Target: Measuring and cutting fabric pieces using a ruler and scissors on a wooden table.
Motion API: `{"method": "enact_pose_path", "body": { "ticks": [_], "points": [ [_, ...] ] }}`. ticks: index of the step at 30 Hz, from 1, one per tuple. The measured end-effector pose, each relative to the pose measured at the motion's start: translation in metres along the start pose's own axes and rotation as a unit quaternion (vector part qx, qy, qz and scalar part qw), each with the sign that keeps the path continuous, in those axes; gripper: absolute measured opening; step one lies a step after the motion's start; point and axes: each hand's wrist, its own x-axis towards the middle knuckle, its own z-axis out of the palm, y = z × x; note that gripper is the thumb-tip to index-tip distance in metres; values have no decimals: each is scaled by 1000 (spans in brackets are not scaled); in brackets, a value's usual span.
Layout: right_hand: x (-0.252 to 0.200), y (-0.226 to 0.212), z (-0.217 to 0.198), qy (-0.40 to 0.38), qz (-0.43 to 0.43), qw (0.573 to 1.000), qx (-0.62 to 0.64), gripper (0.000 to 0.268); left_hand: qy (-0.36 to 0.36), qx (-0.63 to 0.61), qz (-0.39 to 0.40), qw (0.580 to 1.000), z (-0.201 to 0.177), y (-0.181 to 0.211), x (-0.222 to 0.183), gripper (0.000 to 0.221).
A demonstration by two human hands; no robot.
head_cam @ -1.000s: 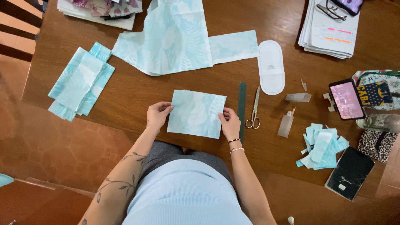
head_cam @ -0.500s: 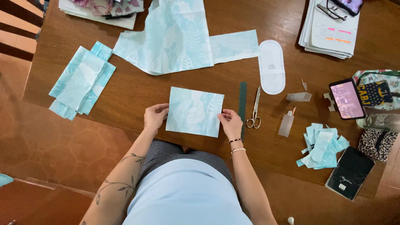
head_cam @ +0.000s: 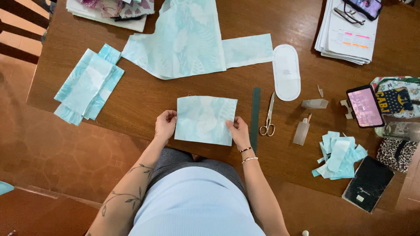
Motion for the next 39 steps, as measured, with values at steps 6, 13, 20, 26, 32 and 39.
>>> {"method": "enact_pose_path", "body": {
  "ticks": [6,13,20,26,32,39],
  "points": [
    [-26,-51,7,-29,59,977,203,38,-19,-31,26,999,3,-5,3,20],
    [-31,-57,5,-64,129,967,208,32,-53,-62,29,996,3,-12,10,21],
    [-11,-32,10,-56,98,984,136,33,-94,-147,-127,976,11,13,-13,50],
    [-2,-18,9,-60,43,997,19,46,-48,67,-14,997,30,-36,23,44],
    [-13,-31,24,-40,136,985,100,54,26,-109,58,992,-23,-20,13,35],
    [-1,-23,39,5,122,988,92,15,207,-323,68,921,-168,-13,32,12]
  ]
}}
